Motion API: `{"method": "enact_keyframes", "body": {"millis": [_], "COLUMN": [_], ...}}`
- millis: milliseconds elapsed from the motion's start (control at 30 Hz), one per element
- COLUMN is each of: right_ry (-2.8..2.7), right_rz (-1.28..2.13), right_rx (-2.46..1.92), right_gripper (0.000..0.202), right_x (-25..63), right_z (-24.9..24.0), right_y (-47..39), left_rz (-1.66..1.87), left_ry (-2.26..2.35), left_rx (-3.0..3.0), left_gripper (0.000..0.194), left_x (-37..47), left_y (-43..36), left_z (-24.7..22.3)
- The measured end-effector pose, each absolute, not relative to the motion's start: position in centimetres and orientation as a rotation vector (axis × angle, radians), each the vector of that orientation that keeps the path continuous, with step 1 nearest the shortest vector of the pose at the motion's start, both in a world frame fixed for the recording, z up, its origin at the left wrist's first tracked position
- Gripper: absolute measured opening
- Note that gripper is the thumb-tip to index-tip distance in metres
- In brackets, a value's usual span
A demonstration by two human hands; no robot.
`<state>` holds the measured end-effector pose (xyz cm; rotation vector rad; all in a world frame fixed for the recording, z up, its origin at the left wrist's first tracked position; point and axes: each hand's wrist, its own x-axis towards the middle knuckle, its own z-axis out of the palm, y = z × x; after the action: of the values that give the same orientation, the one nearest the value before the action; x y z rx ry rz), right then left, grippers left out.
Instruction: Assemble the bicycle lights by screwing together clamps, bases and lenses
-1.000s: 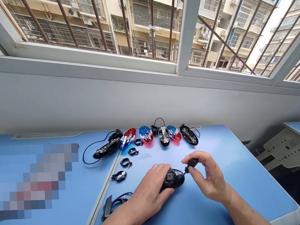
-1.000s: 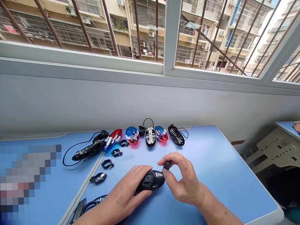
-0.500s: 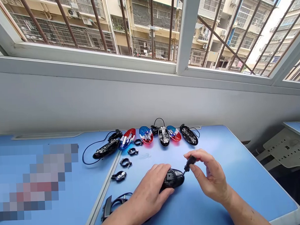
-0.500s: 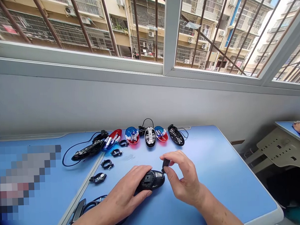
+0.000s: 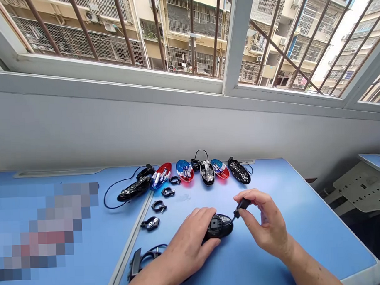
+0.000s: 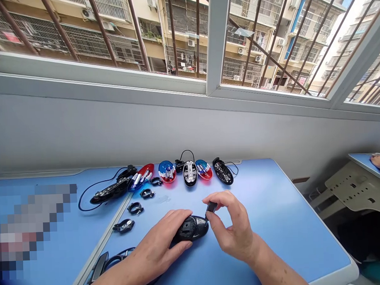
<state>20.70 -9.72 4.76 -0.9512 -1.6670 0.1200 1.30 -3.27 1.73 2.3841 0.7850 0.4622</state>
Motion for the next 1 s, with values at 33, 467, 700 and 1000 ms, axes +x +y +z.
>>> {"method": "enact_keyframes", "body": {"millis": [33, 467, 700, 1000], "right_ry": [-1.674, -1.729, -1.760, -1.761], "right_rz": [0.141, 0.039, 0.079, 0.073], "right_rx": [-0.951, -0.936, -0.902, -0.899], "right_gripper": [0.039, 0.045, 0.045, 0.048], "right_x": [20.69, 20.69, 20.55, 20.69], "right_z": [4.80, 4.77, 4.79, 4.51], "right_y": [-9.82, -9.63, -9.62, -9.51], "left_rz": [0.459, 0.409, 0.433, 0.434], "left_ry": [0.787, 0.814, 0.793, 0.799], "left_rx": [2.381, 2.390, 2.364, 2.374], "left_gripper": [0.032, 0.031, 0.032, 0.034], "left_x": [1.32, 1.49, 1.45, 1.38], "left_y": [-3.30, -3.46, -3.34, -3.32], "left_z": [1.84, 2.29, 2.01, 1.78]}}
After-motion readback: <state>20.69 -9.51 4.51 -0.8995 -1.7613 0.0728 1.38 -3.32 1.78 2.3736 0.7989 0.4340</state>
